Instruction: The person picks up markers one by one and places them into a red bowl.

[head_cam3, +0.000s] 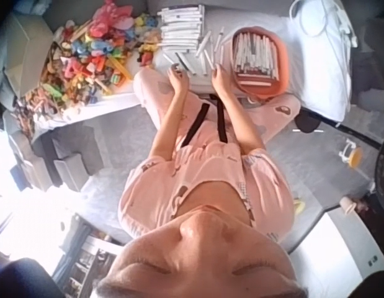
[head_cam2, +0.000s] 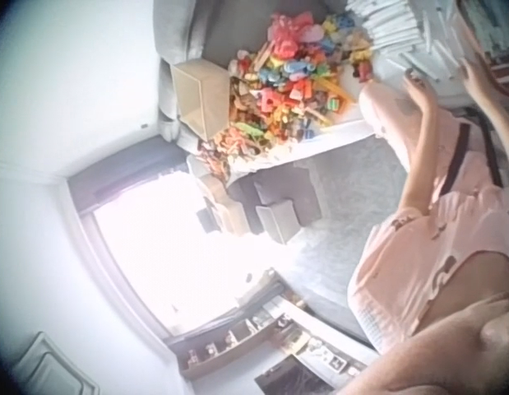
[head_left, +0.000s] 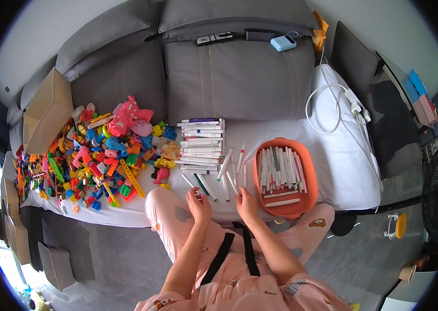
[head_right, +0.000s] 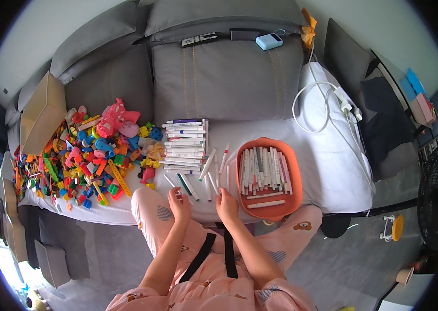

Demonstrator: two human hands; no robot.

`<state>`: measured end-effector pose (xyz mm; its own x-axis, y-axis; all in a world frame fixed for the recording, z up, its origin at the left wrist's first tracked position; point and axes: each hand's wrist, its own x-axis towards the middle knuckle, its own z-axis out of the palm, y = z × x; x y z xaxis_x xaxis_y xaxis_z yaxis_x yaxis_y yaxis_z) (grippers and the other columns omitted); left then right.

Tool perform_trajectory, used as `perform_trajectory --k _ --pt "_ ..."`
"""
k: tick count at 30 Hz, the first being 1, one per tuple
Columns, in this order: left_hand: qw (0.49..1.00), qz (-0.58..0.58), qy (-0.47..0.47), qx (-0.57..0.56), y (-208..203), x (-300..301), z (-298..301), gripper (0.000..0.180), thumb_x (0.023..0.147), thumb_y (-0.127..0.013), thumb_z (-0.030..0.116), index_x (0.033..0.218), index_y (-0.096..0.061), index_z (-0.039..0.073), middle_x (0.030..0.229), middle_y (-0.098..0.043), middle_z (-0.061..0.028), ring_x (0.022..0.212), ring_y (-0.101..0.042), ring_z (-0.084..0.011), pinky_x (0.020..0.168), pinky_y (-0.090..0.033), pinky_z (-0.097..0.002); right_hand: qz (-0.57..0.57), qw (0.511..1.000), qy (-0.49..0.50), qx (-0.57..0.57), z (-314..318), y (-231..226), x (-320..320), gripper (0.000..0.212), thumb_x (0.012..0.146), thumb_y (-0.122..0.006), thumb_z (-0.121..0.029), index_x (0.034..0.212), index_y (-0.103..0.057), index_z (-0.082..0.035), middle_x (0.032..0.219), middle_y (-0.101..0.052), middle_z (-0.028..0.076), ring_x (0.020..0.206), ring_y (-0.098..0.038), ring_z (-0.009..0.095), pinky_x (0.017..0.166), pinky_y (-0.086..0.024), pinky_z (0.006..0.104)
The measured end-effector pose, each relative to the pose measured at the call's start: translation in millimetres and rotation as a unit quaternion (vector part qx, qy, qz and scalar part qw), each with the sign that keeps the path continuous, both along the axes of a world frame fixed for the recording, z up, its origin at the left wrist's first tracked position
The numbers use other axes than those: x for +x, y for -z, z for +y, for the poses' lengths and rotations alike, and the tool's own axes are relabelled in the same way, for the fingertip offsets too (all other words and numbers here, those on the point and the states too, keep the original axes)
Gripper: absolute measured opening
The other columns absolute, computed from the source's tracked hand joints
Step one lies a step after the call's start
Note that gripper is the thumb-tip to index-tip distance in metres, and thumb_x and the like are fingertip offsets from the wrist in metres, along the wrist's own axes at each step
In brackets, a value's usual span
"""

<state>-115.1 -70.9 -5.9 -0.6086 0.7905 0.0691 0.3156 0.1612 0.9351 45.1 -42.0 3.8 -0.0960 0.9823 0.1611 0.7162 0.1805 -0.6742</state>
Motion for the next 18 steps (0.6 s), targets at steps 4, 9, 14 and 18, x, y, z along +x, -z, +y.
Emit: perform_trajectory --k 4,9,14,18 --pt "0.996 -0.051 0.026 0.066 -26 29 25 0.037 0.085 -0.052 -0.002 0.121 -0.049 0.004 0.109 -0.05 -0.0108 0.076 -0.052 -0.0145 0.063 -0.048 -0.0261 0.036 0.991 0.012 0.127 -11 -58 31 0.022 0.08 -0.061 -0.004 0.102 -0.059 -0.003 0.09 -0.064 0.015 0.082 -0.06 0.035 0.072 -0.047 0.0429" --pt "0.978 -0.093 0.162 0.095 -67 100 56 0.03 0.085 -0.055 0.0 0.114 -0.056 0.004 0.099 -0.062 -0.0106 0.078 -0.059 -0.0183 0.066 -0.05 -0.0288 -0.108 0.974 0.104 0.172 -20 -96 113 0.026 0.065 -0.058 0.004 0.089 -0.063 -0.007 0.089 -0.061 0.009 0.09 -0.054 0.031 0.083 -0.041 0.0434" --pt "0.928 0.063 0.365 0.047 -62 168 61 0.023 0.077 -0.061 0.003 0.098 -0.065 0.008 0.097 -0.064 -0.0127 0.09 -0.059 -0.0345 0.076 -0.049 -0.0417 -0.162 0.973 0.14 0.089 -34 -66 155 0.023 0.063 -0.063 0.0 0.084 -0.066 -0.01 0.092 -0.059 0.006 0.1 -0.051 0.03 0.097 -0.036 0.0517" --pt "0.913 0.103 0.379 0.109 -54 172 53 0.022 0.077 -0.059 0.0 0.095 -0.067 0.007 0.099 -0.064 -0.0129 0.091 -0.059 -0.034 0.078 -0.05 -0.0407 -0.109 0.976 0.14 0.127 -31 -66 141 0.022 0.064 -0.062 0.002 0.082 -0.063 -0.009 0.094 -0.058 0.008 0.096 -0.053 0.031 0.088 -0.041 0.048"
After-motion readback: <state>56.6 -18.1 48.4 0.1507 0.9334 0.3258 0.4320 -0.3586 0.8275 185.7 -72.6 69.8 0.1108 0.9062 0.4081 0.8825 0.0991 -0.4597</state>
